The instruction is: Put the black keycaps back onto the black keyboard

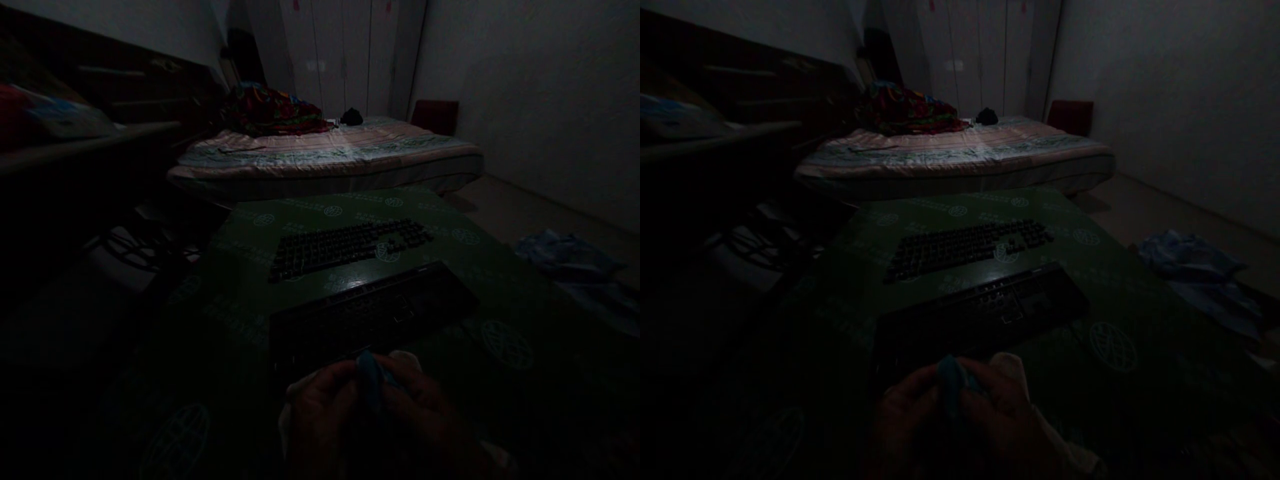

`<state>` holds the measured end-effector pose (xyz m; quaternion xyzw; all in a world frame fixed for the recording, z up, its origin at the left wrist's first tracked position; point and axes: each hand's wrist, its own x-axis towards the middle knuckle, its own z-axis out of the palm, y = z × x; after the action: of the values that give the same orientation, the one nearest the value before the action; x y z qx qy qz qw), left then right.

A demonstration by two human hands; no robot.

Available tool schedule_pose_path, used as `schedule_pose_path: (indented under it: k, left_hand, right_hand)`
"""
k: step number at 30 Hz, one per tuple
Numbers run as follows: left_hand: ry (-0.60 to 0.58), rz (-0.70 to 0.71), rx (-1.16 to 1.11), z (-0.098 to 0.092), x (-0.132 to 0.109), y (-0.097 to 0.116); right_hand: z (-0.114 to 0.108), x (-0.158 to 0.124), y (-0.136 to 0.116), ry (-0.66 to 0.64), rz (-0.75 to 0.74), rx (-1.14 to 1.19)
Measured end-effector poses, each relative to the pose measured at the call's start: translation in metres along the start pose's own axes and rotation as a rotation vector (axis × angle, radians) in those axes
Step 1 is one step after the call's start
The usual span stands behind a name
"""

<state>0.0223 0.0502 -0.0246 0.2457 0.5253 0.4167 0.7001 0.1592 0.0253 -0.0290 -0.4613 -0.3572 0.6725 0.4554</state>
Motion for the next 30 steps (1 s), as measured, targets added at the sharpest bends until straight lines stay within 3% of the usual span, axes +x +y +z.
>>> schedule_pose_path:
  k: [6,9,17,20,24,30]
  left_hand:
    - [-0.080,-0.168,-0.148,0.003,-0.009,0.011]
    - [-0.105,-0.178,-0.127,0.004,-0.012,0.018]
    - [-0.157,-0.167,-0.003,0.006,-0.020,0.025]
    - [-0.166,-0.205,-0.055,0.005,-0.020,0.022]
    - [-0.080,-0.161,-0.059,0.005,-0.014,0.017]
    - [0.003,-0.066,0.064,0.003,0.002,0.009]
  right_hand:
    - [0.003,-0.004,-0.006,-0.134,-0.027,0.016]
    - [0.001,-0.002,-0.009,-0.250,-0.050,0.041]
    - [-0.002,-0.002,-0.019,-0.381,-0.035,0.137]
    - [-0.002,-0.001,-0.016,-0.340,0.031,0.188]
    - [-0.002,0.001,-0.008,-0.226,0.029,0.186]
    - [-0.007,0.004,-0.007,-0.106,0.015,0.013]
